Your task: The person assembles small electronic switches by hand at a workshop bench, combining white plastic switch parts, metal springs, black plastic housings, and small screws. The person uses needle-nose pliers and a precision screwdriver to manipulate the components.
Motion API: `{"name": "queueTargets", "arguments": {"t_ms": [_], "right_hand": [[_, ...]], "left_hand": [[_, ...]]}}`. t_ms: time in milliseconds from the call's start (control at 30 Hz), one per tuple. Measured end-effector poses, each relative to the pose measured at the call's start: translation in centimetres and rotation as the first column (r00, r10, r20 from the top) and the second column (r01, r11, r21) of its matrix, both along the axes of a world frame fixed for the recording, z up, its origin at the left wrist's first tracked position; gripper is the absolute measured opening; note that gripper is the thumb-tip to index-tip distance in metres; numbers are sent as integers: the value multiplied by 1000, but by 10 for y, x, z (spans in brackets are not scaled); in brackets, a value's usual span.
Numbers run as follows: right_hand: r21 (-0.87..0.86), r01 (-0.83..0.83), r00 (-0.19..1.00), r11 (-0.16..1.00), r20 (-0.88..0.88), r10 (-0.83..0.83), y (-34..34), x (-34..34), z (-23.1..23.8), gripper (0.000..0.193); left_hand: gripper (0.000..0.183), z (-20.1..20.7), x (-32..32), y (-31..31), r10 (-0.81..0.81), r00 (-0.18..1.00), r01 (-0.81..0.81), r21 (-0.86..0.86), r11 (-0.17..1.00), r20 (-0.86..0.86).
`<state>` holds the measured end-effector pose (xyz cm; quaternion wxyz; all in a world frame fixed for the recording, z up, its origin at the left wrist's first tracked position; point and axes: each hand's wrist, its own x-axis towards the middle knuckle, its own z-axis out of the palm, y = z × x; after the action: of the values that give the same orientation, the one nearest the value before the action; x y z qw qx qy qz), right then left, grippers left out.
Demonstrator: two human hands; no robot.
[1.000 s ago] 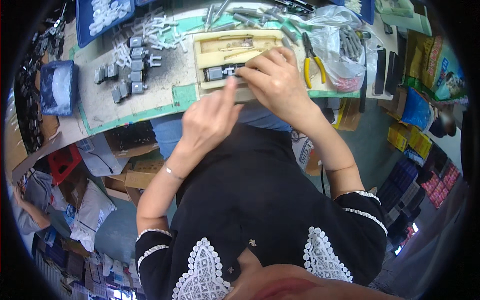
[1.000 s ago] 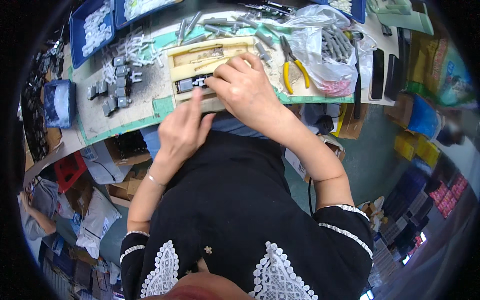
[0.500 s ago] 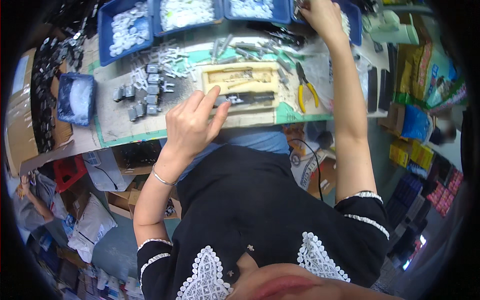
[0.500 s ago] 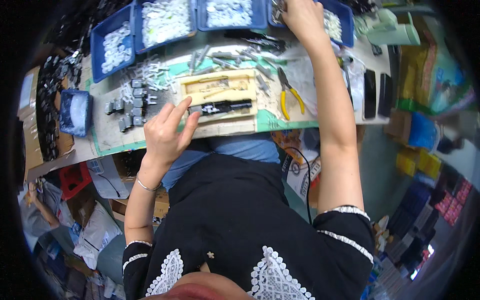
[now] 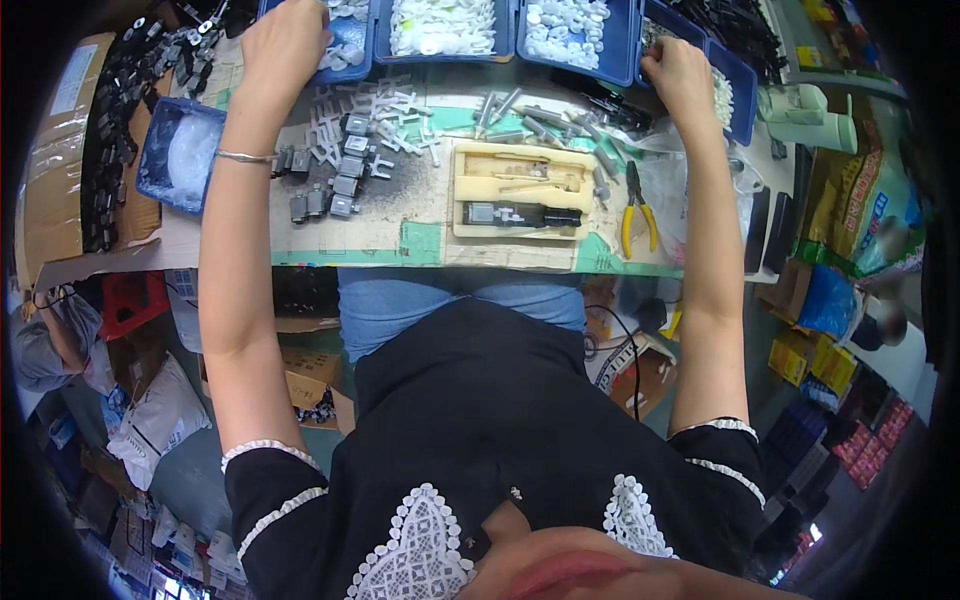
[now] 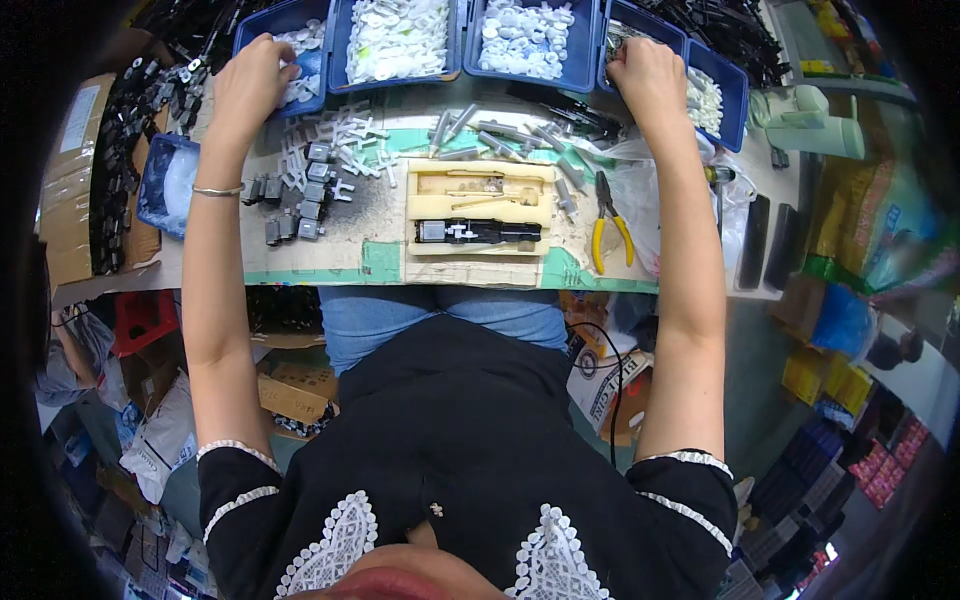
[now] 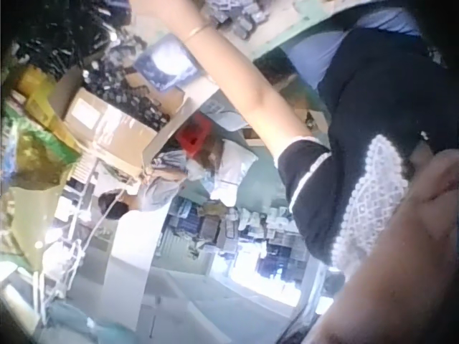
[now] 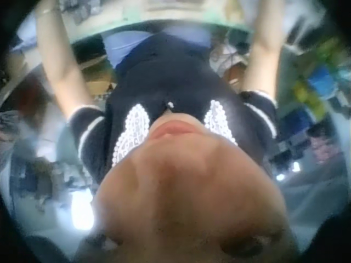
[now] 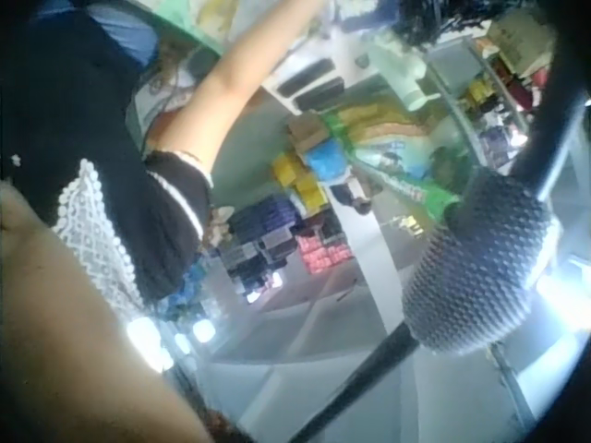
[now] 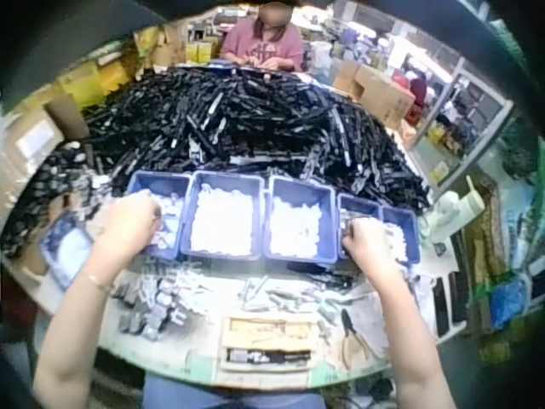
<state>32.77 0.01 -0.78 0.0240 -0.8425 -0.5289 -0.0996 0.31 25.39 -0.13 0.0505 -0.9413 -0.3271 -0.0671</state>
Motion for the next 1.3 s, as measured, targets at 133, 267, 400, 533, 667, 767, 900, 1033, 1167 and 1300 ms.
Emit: {"name": "queueTargets", "arguments": {"t_ms": [133, 267, 400, 533, 667, 767, 900, 1033, 1167, 1300], "right_hand": [[79, 54, 987, 995, -152, -42, 0, 5, 0, 16], [175, -14, 992, 985, -119, 35, -6, 7, -5, 12], [258, -67, 992, 964, -84, 92, -14, 4, 2, 12], [256, 53, 985, 965, -169, -10, -16, -7, 16, 13], [384, -12, 994, 923, -95, 53, -14, -8, 4, 8], [474, 110, 970, 874, -243, 10, -30, 15, 4, 3], [571, 331, 623, 751, -730, 281, -28, -30, 28, 6], [723, 277, 361, 633, -689, 628, -28, -129, 39, 4], [828, 72, 504, 556, -511, 696, -32, -182, 37, 19], [827, 59, 497, 560, -510, 702, -41, -200, 32, 22]], "left_hand": [[14, -12, 2, 10, -56, 998, 56, 1, 998, -20], [17, -15, -2, 10, -61, 998, 61, 19, 998, -18], [20, -17, -4, 9, -31, 994, 30, 9, 1000, 102], [20, -2, -2, 10, -77, 989, 73, -37, 997, -123], [17, -4, -1, 16, -34, 991, 27, -58, 998, -126], [17, -5, 9, 10, -6, 994, 15, -76, 997, 109], [17, 1, -6, 5, -14, 931, 87, -183, 979, 365], [15, 6, 1, -67, 171, 647, 313, -464, 829, 743], [20, 7, 6, -159, 622, 525, 731, -682, 19, 581], [23, 4, 2, -193, 765, 580, 791, -417, -447, 281]]}}
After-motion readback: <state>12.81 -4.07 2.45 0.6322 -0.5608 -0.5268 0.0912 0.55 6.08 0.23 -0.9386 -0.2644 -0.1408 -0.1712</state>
